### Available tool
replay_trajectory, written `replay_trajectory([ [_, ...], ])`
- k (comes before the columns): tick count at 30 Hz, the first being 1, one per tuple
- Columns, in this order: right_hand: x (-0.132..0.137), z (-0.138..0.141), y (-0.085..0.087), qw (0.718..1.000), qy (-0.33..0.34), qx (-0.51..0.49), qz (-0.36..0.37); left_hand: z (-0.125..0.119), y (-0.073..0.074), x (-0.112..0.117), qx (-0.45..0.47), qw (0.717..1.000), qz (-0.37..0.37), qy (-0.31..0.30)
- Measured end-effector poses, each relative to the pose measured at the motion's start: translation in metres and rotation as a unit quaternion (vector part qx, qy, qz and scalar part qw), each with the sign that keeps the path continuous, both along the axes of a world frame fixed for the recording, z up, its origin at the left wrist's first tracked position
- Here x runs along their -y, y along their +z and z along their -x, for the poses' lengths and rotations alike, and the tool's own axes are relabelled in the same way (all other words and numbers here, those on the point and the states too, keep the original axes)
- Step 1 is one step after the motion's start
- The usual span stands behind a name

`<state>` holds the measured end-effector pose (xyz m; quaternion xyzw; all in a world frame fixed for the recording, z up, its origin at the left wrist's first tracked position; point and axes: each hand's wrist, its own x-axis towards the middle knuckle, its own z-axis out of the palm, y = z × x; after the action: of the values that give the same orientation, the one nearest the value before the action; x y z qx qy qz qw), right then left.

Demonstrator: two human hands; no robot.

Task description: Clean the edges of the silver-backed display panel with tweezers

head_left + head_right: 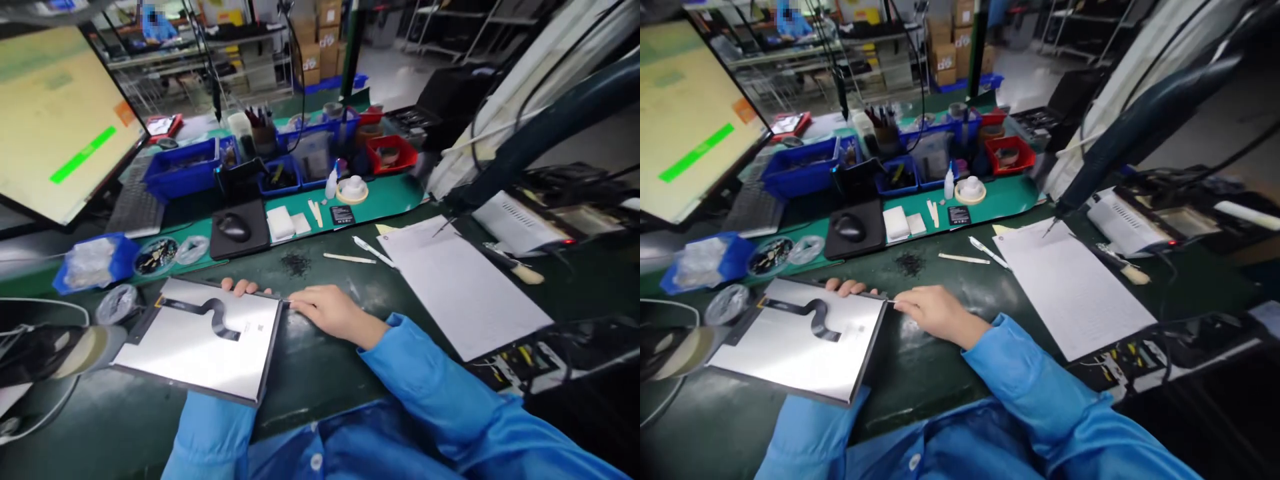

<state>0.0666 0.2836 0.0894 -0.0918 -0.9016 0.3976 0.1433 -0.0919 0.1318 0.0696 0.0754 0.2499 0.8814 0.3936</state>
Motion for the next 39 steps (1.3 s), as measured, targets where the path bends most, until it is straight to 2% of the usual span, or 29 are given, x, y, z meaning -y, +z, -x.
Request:
replay_trajectory([
  [3,0.002,-0.002,0.0,0.999,-0.021,-0.014,0.025,-0.001,0.001,0.002,0.037,0.997,-0.066,0.007],
  [8,0.0,-0.003,-0.002,0.998,0.0,-0.027,-0.051,0.0,-0.005,0.0,0.056,0.995,-0.087,-0.005],
  [11,0.0,-0.003,-0.002,0.999,0.005,-0.012,-0.048,-0.001,-0.001,0.0,0.067,0.992,-0.107,-0.025],
  [16,0.003,-0.003,0.001,1.0,-0.026,0.011,0.005,-0.005,0.01,0.0,0.077,0.992,-0.094,-0.02],
  [19,0.004,-0.004,0.0,0.999,-0.002,-0.009,-0.032,-0.01,0.014,0.003,0.082,0.993,-0.087,-0.019],
  [22,0.004,-0.005,-0.003,0.999,-0.007,-0.011,-0.053,-0.015,0.02,0.005,0.1,0.991,-0.086,-0.021],
  [28,0.008,-0.002,-0.003,0.999,-0.028,0.034,0.01,-0.017,0.032,0.004,0.124,0.99,-0.061,0.019],
  [33,0.008,-0.002,-0.003,1.0,-0.015,0.005,-0.018,-0.018,0.023,0.005,0.13,0.988,-0.088,0.017],
  [39,0.009,-0.002,-0.007,0.998,-0.049,0.02,0.024,-0.018,0.016,0.009,0.139,0.983,-0.118,0.013],
])
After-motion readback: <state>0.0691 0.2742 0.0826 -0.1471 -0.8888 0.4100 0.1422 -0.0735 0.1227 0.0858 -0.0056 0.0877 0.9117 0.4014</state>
